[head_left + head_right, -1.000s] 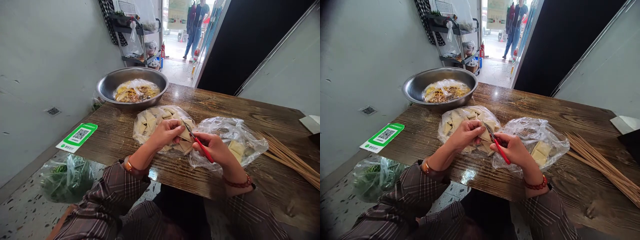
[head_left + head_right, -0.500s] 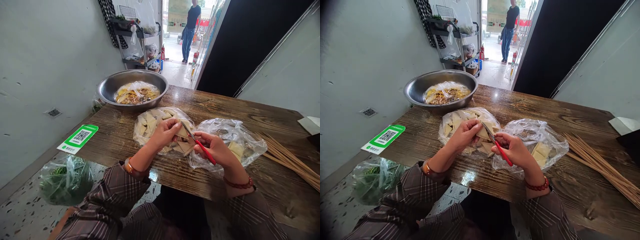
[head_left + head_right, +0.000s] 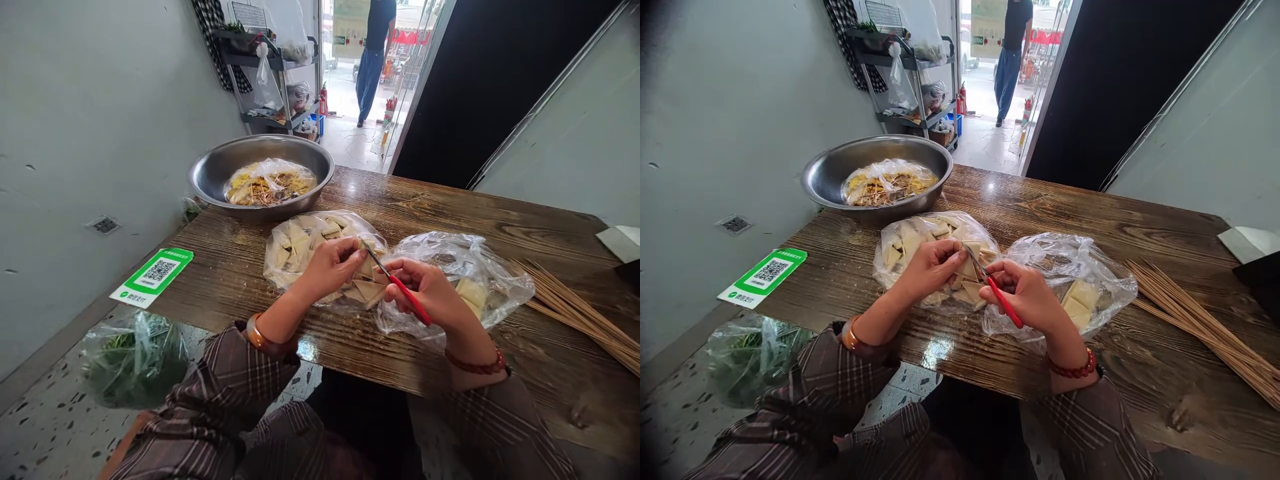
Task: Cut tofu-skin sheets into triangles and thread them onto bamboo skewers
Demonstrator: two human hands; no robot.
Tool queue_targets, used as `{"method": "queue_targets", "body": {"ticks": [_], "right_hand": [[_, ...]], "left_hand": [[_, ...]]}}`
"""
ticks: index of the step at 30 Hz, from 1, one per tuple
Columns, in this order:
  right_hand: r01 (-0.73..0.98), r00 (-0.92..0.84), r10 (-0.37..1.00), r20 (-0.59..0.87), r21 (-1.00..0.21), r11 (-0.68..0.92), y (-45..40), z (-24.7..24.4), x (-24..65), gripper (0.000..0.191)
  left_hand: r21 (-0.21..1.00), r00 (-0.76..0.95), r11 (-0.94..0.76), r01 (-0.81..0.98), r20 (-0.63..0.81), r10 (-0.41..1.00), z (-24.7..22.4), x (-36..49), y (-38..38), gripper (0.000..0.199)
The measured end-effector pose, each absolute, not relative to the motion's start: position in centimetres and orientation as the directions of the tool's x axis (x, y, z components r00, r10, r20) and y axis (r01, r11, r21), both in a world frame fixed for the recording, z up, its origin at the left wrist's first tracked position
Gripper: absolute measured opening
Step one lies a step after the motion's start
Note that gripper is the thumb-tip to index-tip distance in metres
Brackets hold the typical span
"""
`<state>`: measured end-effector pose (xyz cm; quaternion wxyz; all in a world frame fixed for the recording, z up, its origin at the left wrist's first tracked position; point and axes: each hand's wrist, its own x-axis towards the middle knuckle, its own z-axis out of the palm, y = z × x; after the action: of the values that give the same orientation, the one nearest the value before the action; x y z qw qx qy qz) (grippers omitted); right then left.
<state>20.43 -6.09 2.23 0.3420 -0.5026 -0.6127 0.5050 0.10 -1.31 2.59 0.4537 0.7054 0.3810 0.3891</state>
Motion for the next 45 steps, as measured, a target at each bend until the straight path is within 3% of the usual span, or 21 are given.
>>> {"method": "queue_targets", "body": {"ticks": [8,11,17,21,26,30,35,39,42,45], "right_hand": [[0.332,-0.22,0.975,0.014,-0.939,0.088,-5.6,2.1,20.3,0.045],[0.271,-0.173,0.985,0.025,-0.96,0.072,-5.2,1.7,20.1,0.048],[0.06,-0.026,0.999,0.019,-0.998,0.021,-4.6,1.0,21.1,0.053],[-0.013,0.026,0.999,0.047,-0.999,0.048,-4.5,1.0,21.8,0.053],[-0.03,0.068,0.995,0.069,-0.997,0.072,-4.5,1.2,21.9,0.053],[-0.036,0.092,0.993,0.072,-0.996,0.076,-4.3,1.3,22.0,0.055],[-0.047,0.096,0.991,0.091,-0.994,0.095,-4.1,1.3,22.2,0.055],[-0.051,0.096,0.991,0.088,-0.994,0.094,-4.3,1.7,22.1,0.055],[-0.065,0.093,0.993,0.077,-0.994,0.083,-4.5,2.0,22.0,0.056],[-0.065,0.089,0.993,0.081,-0.994,0.086,-4.5,2.1,22.0,0.055]], "left_hand": [[0.929,0.394,-0.291,0.23,0.185,0.9,2.8,0.1,-1.5,0.033],[0.942,0.357,-0.27,0.201,0.186,0.915,2.6,0.1,-1.3,0.031],[0.912,0.109,-0.338,0.234,0.32,0.941,1.6,-0.6,0.0,0.025],[0.788,0.07,-0.4,0.467,0.418,0.906,1.2,-1.2,0.9,0.011],[0.566,0.067,-0.43,0.703,0.55,0.832,0.9,-1.4,1.0,0.04],[0.407,0.163,-0.505,0.761,0.633,0.757,0.8,-0.3,0.0,0.028],[0.191,0.482,-0.617,0.764,0.467,0.742,1.0,2.5,-1.7,0.029],[0.056,0.562,-0.593,0.803,0.256,0.786,1.7,4.7,-2.4,0.028],[0.054,0.568,-0.587,0.808,0.194,0.8,1.9,5.5,-2.5,0.023],[0.169,0.565,-0.602,0.781,0.221,0.795,1.4,5.1,-2.3,0.017]]}}
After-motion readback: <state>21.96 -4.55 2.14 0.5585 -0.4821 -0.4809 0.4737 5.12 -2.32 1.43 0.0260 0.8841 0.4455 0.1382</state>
